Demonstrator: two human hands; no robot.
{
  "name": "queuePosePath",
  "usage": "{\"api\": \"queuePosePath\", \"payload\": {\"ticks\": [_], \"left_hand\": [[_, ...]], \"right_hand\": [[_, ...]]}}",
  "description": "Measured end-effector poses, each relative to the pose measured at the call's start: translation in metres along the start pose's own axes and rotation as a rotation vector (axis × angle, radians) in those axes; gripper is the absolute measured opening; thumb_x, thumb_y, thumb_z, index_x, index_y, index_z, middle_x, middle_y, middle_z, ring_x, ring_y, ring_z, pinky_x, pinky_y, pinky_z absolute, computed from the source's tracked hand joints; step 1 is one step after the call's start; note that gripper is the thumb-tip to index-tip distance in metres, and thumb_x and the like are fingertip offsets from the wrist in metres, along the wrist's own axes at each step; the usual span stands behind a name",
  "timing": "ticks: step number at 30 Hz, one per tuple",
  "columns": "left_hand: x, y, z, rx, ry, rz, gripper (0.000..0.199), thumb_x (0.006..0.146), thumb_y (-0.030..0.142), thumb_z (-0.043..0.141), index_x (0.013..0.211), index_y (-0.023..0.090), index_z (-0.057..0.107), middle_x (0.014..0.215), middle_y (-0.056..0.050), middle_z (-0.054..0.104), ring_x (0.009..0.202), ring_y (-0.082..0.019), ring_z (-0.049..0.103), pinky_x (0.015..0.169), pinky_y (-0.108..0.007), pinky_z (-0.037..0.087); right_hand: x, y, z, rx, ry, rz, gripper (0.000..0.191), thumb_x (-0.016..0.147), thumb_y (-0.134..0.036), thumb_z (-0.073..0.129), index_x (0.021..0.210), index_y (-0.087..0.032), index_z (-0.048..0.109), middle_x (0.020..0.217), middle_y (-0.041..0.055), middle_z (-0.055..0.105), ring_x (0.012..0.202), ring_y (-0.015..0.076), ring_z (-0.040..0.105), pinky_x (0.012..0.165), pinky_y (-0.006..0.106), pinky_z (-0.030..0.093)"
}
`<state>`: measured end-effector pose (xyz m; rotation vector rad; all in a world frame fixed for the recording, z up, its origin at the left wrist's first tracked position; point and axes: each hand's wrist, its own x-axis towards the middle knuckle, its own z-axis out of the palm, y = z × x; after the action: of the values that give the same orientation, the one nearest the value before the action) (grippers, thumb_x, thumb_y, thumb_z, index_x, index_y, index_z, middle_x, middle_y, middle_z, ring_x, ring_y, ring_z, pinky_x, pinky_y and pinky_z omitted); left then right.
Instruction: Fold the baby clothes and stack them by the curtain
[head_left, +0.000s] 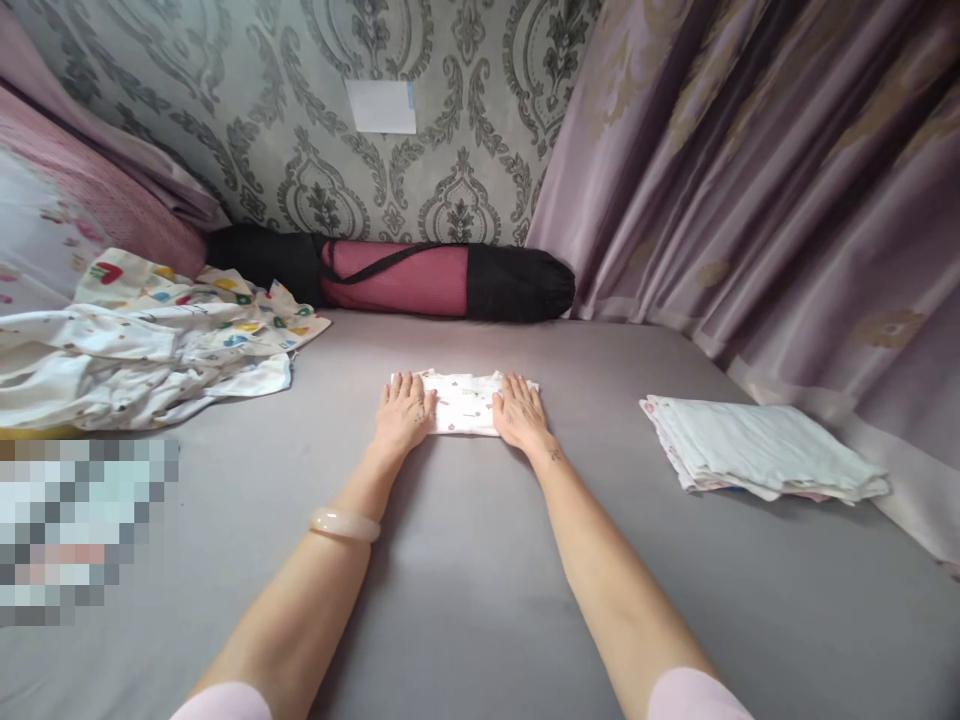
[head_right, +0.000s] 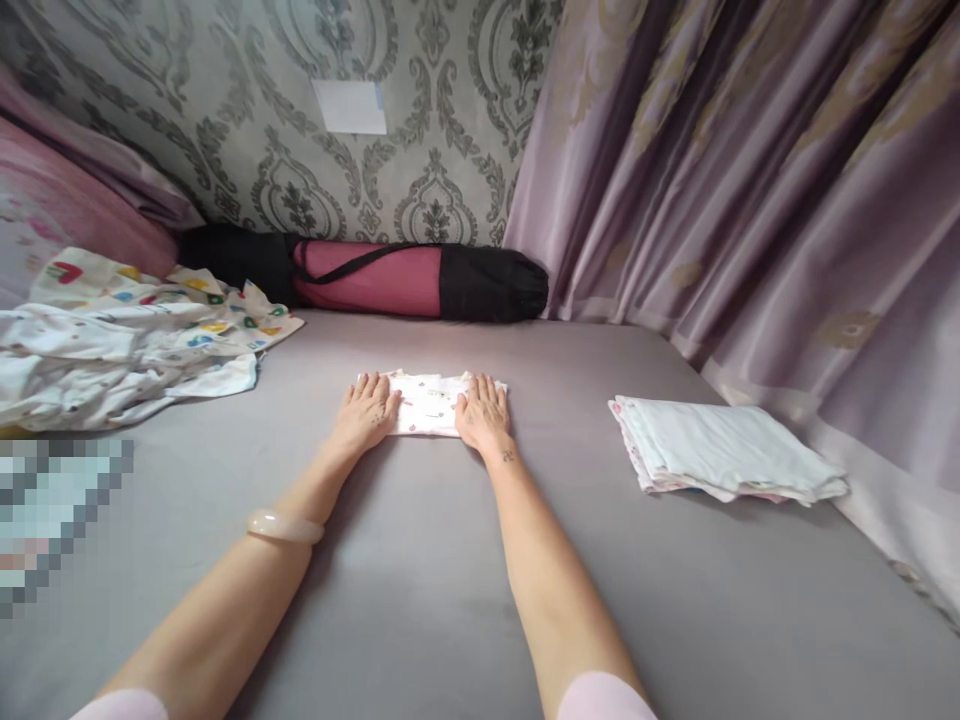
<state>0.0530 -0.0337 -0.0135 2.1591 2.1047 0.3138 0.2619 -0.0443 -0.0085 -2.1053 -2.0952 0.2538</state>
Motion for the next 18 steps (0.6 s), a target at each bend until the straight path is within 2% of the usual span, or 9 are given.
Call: {"api": "queuePosePath", "payload": {"ticks": [2, 5, 7, 10, 13, 15, 18], "left_hand": [[0.002, -0.005, -0.001, -0.013, 0.049, -0.031, 0.066, 0.101, 0.042, 0.020, 0.152, 0.002, 0.032, 0.161, -0.018, 0.025, 0.151, -0.031, 0.017, 0.123, -0.047, 0.017], [0.005, -0.013, -0.001, -0.045, -0.010, -0.057, 0.069, 0.099, 0.045, 0.021, 0.154, 0.002, 0.028, 0.161, -0.018, 0.025, 0.150, -0.032, 0.020, 0.122, -0.049, 0.017], [0.007, -0.017, 0.001, -0.067, -0.058, -0.071, 0.071, 0.099, 0.047, 0.021, 0.154, 0.002, 0.027, 0.161, -0.019, 0.025, 0.150, -0.032, 0.022, 0.122, -0.052, 0.017], [0.008, -0.019, 0.002, -0.091, -0.025, -0.076, 0.069, 0.098, 0.046, 0.024, 0.152, 0.003, 0.031, 0.160, -0.020, 0.027, 0.149, -0.034, 0.024, 0.120, -0.055, 0.019], [0.011, -0.020, 0.003, -0.131, 0.041, -0.071, 0.059, 0.098, 0.041, 0.025, 0.145, 0.010, 0.044, 0.155, -0.020, 0.038, 0.145, -0.034, 0.033, 0.117, -0.057, 0.025], [0.014, -0.023, 0.002, -0.152, 0.084, -0.063, 0.052, 0.099, 0.037, 0.024, 0.137, 0.014, 0.051, 0.147, -0.018, 0.050, 0.139, -0.032, 0.043, 0.114, -0.054, 0.030], [0.019, -0.028, 0.003, -0.159, 0.118, -0.072, 0.048, 0.097, 0.032, 0.029, 0.136, 0.013, 0.051, 0.138, -0.020, 0.058, 0.133, -0.032, 0.048, 0.111, -0.050, 0.034]], "right_hand": [[0.001, 0.006, -0.002, 0.006, 0.030, 0.057, 0.062, 0.102, -0.034, 0.018, 0.155, -0.003, 0.025, 0.164, 0.0129, 0.019, 0.152, 0.0244, 0.012, 0.122, 0.042, 0.007], [0.003, 0.016, -0.002, 0.022, 0.033, 0.132, 0.062, 0.103, -0.035, 0.018, 0.156, -0.002, 0.023, 0.164, 0.0151, 0.018, 0.152, 0.0264, 0.014, 0.122, 0.043, 0.010], [0.003, 0.020, 0.000, 0.035, 0.016, 0.138, 0.062, 0.103, -0.035, 0.019, 0.156, -0.003, 0.023, 0.164, 0.0160, 0.019, 0.151, 0.0274, 0.016, 0.121, 0.044, 0.011], [0.004, 0.021, 0.003, 0.035, 0.020, 0.130, 0.062, 0.103, -0.035, 0.020, 0.155, -0.002, 0.024, 0.163, 0.0167, 0.020, 0.151, 0.0280, 0.017, 0.121, 0.044, 0.011], [0.006, 0.023, 0.002, 0.028, 0.032, 0.124, 0.060, 0.102, -0.034, 0.023, 0.154, -0.004, 0.028, 0.162, 0.0166, 0.026, 0.150, 0.0286, 0.021, 0.120, 0.045, 0.014], [0.009, 0.025, -0.001, 0.020, 0.048, 0.106, 0.057, 0.102, -0.032, 0.026, 0.151, -0.006, 0.035, 0.159, 0.0162, 0.033, 0.147, 0.0286, 0.027, 0.119, 0.043, 0.019], [0.011, 0.030, -0.007, 0.007, 0.076, 0.049, 0.049, 0.101, -0.026, 0.029, 0.144, -0.009, 0.047, 0.151, 0.0156, 0.045, 0.140, 0.0264, 0.038, 0.114, 0.037, 0.027]]}}
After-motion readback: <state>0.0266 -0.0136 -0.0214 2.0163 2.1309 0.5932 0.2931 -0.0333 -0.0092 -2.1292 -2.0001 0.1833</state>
